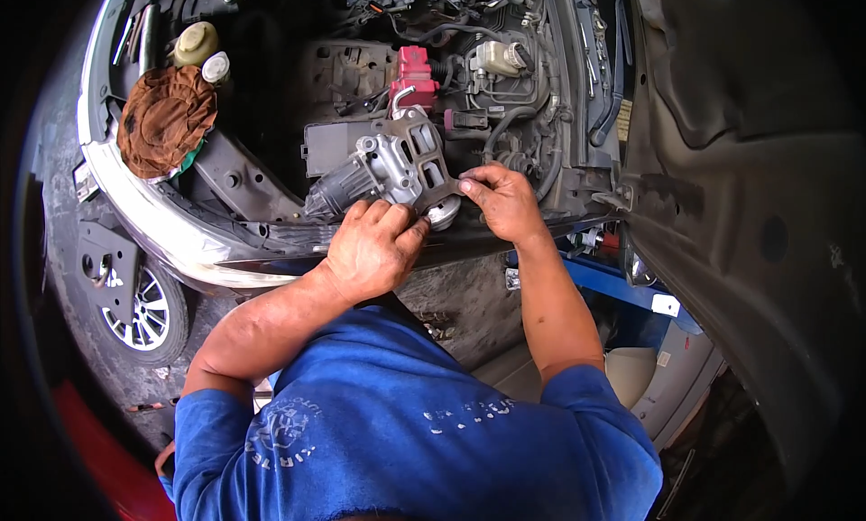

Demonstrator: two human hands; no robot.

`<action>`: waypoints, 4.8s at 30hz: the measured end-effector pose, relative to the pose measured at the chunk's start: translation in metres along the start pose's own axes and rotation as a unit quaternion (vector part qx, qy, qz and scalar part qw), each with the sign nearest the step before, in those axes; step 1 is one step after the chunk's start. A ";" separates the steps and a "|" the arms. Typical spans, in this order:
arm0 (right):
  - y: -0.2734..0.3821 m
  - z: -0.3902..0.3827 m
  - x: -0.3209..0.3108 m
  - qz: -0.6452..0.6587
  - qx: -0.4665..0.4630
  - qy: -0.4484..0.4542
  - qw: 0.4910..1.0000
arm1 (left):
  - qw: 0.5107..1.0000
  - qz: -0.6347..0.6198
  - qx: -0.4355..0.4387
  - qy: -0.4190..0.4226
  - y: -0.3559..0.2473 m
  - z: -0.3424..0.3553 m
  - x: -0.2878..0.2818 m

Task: Replacing and cleaning an engine component in a car service bay.

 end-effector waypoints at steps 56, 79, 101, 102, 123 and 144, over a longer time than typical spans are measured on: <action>-0.006 0.016 0.052 0.396 0.117 0.184 0.892 | 0.998 -0.039 0.018 -0.038 0.035 0.012 -0.036; 0.089 0.087 0.035 0.423 0.221 0.126 0.870 | 0.979 -0.188 0.065 -0.047 0.116 0.165 -0.088; -0.010 0.191 -0.275 -0.417 -0.093 -0.434 0.793 | 0.764 -0.525 -0.324 -0.190 0.292 0.160 -0.017; -0.013 0.194 -0.280 -0.416 -0.094 -0.434 0.794 | 0.750 -0.533 -0.338 -0.196 0.300 0.157 -0.012; 0.147 0.187 -0.046 0.122 -0.360 -0.041 0.924 | 0.647 -0.621 -0.381 -0.224 0.339 0.135 0.011; 0.228 0.181 0.057 -0.094 -0.506 0.025 0.857 | 0.648 -0.648 -0.323 -0.237 0.323 0.145 -0.013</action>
Point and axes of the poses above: each hand's wrist, its own z-axis towards the middle knuckle, its own x-axis out of the palm, y = z × x, the point moved 9 cm from there along z, towards the middle knuckle, and after that the axes turned 8 degrees about -y, right-handed, at the moved point
